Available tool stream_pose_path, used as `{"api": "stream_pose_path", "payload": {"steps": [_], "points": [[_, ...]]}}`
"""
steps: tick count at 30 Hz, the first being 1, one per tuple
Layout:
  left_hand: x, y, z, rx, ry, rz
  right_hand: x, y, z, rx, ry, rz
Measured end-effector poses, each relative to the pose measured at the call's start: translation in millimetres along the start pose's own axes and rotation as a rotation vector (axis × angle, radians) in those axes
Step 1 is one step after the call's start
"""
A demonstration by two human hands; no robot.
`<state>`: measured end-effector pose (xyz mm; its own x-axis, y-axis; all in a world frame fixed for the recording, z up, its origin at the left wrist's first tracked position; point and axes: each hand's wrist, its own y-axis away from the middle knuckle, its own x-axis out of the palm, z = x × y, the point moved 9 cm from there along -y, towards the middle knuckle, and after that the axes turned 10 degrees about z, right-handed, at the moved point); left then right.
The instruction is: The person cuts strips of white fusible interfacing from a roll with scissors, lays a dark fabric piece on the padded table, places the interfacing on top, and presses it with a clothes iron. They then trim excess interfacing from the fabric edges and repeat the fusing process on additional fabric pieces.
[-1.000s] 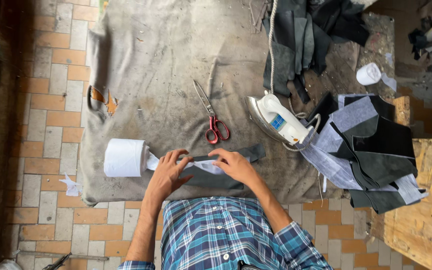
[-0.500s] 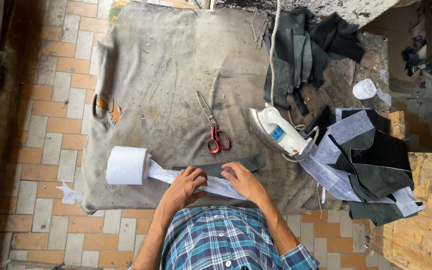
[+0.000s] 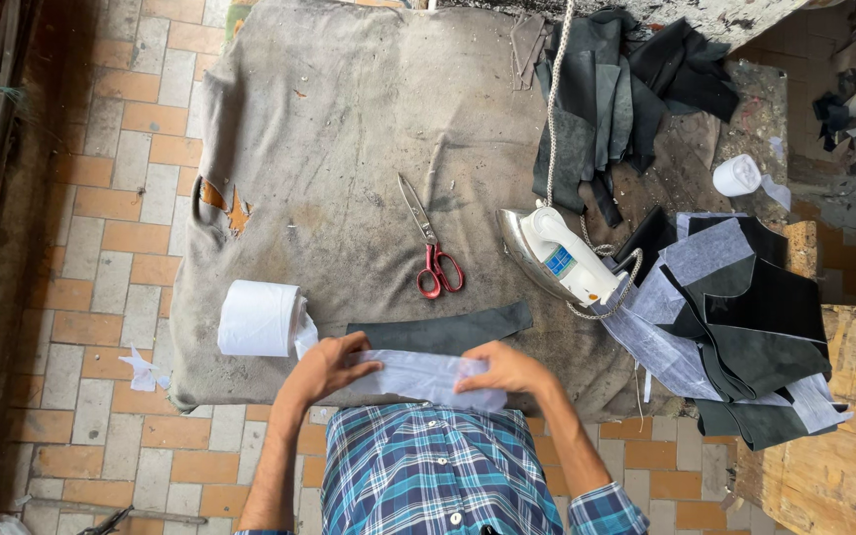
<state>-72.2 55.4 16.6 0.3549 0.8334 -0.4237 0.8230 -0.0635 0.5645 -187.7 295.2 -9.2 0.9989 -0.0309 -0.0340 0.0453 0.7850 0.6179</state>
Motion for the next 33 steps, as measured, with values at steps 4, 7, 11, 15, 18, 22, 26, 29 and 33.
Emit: {"api": "stream_pose_path", "payload": {"steps": [4, 7, 11, 15, 18, 22, 26, 29, 33], "points": [[6, 1, 25, -0.085, -0.037, -0.017, -25, 15, -43, -0.026, -0.311, -0.083], [8, -4, 28, -0.042, -0.035, -0.108, -33, 19, -72, 0.031, -0.354, -0.177], [4, -3, 26, -0.032, -0.197, -0.235, -40, 18, -89, 0.006, -0.325, -0.402], [3, -6, 27, -0.027, -0.213, -0.199, -51, 24, -84, -0.152, -0.416, -0.603], [8, -13, 27, 0.012, -0.165, -0.152, -63, 35, -83, -0.064, -0.230, -0.782], [9, -21, 31, 0.032, -0.135, -0.261, -65, 48, -66, 0.035, 0.143, -0.927], [14, -23, 48, -0.155, -0.250, -0.294, -51, 47, -55, -0.002, 0.360, -0.907], [9, -19, 43, -0.096, -0.208, -0.366, -55, 52, -72, -0.038, 0.103, -0.956], [5, -12, 29, -0.067, -0.393, -0.424, -61, 61, -92, 0.004, -0.036, -1.016]]}}
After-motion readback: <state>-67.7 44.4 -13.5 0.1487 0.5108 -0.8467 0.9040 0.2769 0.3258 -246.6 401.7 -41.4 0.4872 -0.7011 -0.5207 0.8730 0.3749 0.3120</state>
